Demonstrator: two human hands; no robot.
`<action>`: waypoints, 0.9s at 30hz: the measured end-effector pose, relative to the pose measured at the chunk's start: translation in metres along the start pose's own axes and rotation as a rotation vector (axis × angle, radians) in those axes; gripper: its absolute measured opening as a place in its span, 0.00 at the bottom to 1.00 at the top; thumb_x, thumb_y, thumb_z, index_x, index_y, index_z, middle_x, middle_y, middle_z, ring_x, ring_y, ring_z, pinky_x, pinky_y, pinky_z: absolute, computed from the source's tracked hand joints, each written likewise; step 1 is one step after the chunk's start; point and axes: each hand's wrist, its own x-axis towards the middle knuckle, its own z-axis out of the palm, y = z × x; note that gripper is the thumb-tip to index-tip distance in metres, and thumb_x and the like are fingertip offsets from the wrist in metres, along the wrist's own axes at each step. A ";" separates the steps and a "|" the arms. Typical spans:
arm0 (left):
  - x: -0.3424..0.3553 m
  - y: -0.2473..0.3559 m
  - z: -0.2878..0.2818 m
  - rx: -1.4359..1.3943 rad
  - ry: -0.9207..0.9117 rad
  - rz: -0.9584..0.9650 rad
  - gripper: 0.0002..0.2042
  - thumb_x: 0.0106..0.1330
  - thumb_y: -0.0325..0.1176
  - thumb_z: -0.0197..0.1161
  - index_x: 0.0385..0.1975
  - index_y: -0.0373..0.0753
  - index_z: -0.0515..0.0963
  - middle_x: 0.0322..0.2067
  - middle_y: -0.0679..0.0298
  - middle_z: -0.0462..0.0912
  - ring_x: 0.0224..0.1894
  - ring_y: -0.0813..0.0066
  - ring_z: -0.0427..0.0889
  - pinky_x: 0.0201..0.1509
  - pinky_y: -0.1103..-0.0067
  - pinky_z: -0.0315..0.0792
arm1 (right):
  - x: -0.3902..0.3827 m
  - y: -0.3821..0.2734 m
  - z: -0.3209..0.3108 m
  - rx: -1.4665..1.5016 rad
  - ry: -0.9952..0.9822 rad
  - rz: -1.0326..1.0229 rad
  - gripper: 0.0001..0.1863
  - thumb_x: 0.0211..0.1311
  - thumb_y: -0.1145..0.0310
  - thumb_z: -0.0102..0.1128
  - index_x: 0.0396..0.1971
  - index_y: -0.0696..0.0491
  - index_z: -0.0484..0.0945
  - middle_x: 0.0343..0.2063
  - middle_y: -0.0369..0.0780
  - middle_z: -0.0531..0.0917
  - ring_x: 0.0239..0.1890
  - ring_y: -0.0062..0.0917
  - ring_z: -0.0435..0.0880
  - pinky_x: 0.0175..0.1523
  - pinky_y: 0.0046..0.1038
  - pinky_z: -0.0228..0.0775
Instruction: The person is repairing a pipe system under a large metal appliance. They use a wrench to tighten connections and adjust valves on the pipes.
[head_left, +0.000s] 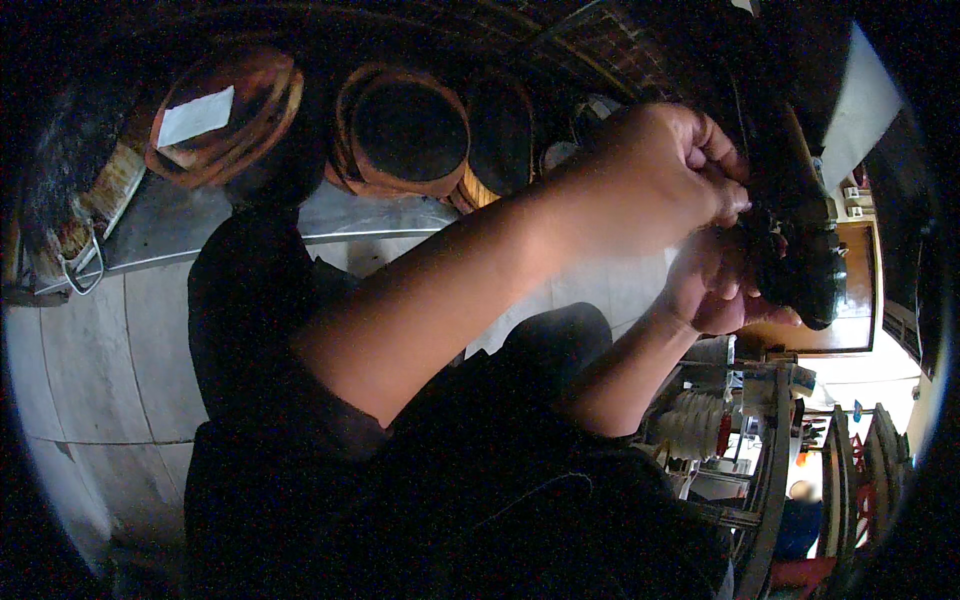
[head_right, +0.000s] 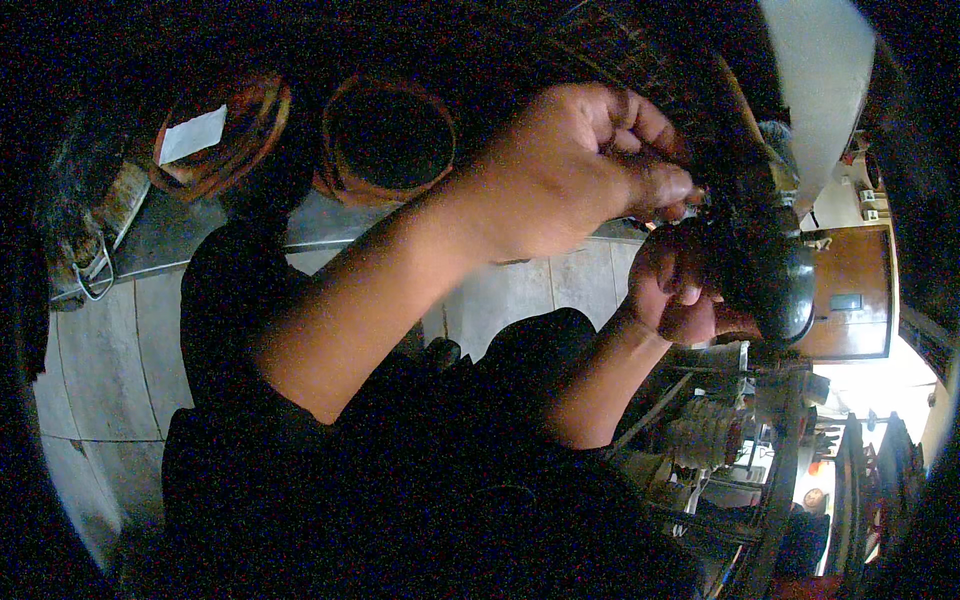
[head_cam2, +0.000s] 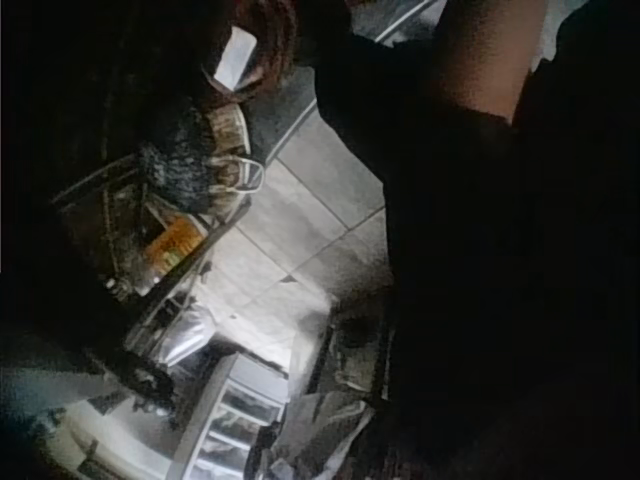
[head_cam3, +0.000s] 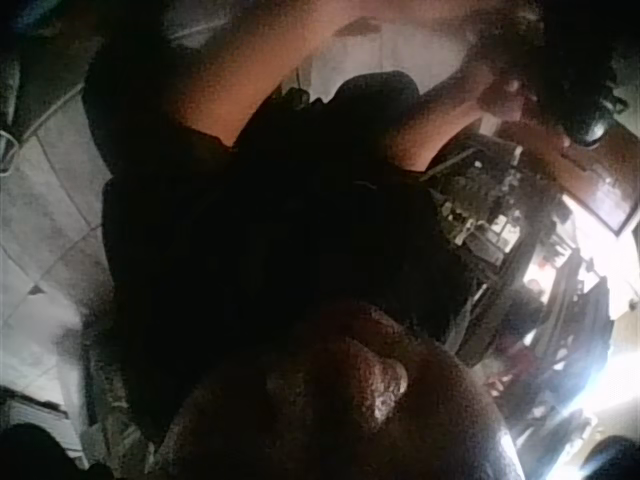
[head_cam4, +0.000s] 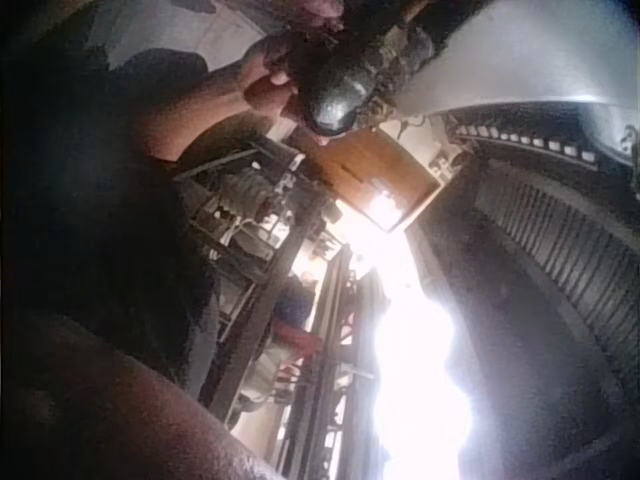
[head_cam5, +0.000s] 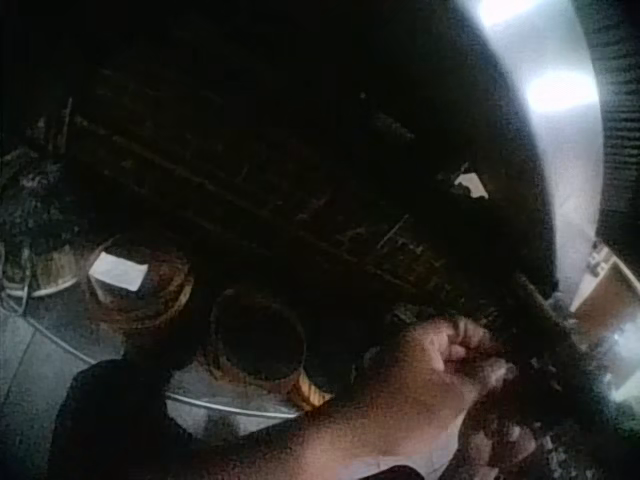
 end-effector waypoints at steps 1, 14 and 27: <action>0.000 -0.001 -0.001 -0.053 -0.011 -0.021 0.04 0.57 0.25 0.62 0.29 0.33 0.75 0.26 0.61 0.81 0.28 0.77 0.79 0.33 0.82 0.74 | 0.000 0.000 0.001 -0.026 0.004 -0.009 0.49 0.33 0.46 0.72 0.56 0.55 0.63 0.33 0.38 0.81 0.20 0.19 0.74 0.62 0.32 0.51; 0.003 -0.013 -0.002 -0.099 -0.041 0.011 0.06 0.59 0.27 0.61 0.33 0.32 0.75 0.28 0.61 0.81 0.30 0.76 0.80 0.36 0.81 0.75 | 0.004 0.015 0.019 -0.276 0.315 -0.189 0.47 0.44 0.41 0.64 0.59 0.55 0.58 0.30 0.43 0.78 0.13 0.17 0.72 0.16 0.14 0.60; 0.000 -0.015 0.014 0.052 0.097 0.101 0.04 0.59 0.24 0.59 0.32 0.33 0.74 0.27 0.62 0.80 0.30 0.78 0.79 0.37 0.81 0.74 | -0.007 -0.002 -0.002 -0.107 0.196 -0.110 0.48 0.38 0.41 0.68 0.56 0.56 0.63 0.30 0.36 0.81 0.13 0.17 0.71 0.42 0.19 0.69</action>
